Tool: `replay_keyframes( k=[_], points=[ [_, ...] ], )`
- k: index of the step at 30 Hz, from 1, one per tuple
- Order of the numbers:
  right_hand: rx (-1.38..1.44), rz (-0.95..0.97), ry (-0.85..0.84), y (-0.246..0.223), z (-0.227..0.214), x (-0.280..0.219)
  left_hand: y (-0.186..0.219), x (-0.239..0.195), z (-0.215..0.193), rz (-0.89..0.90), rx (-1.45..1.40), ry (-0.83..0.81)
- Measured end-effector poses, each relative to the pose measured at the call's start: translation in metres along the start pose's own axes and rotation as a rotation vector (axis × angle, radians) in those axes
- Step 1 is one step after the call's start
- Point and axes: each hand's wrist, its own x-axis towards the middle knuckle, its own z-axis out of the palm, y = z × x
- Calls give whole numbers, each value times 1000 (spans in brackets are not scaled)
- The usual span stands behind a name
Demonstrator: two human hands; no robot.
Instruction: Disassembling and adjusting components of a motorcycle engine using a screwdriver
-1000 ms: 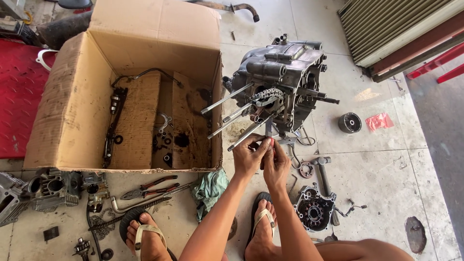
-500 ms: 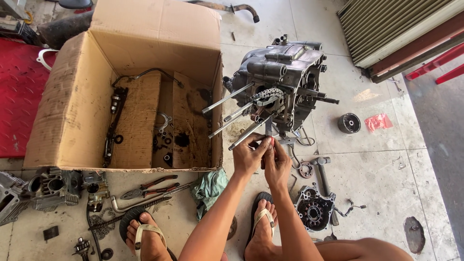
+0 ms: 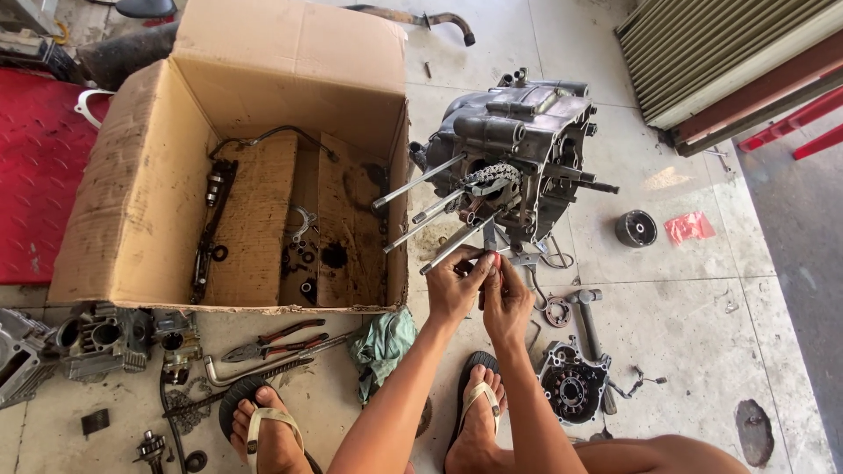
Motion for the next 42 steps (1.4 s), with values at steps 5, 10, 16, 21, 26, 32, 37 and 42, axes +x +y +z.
replay_keyframes(
  k=[5,10,16,21,26,32,37,42],
  points=[
    [-43,-35,4,0,-2,3,5,-4,6,-2,-29,1],
    [75,32,-5,13,0,2,4,-4,7,0,-21,-2],
    [158,73,-16,1,8,0,-10,-2,9,-1,-11,-8],
    [134,71,-6,6,7,-1,6,1,2,2,-7,-30],
    [175,61,9,8,10,-3,-1,-1,5,5,-8,-36],
    [101,38,34,12,6,-2,-7,-4,7,39,-25,-60],
    [79,-12,65,47,4,-6,-9,-1,16,111,-5,-78],
    [154,-121,269,67,-17,-19,22,-18,35,241,80,-238]
  ],
)
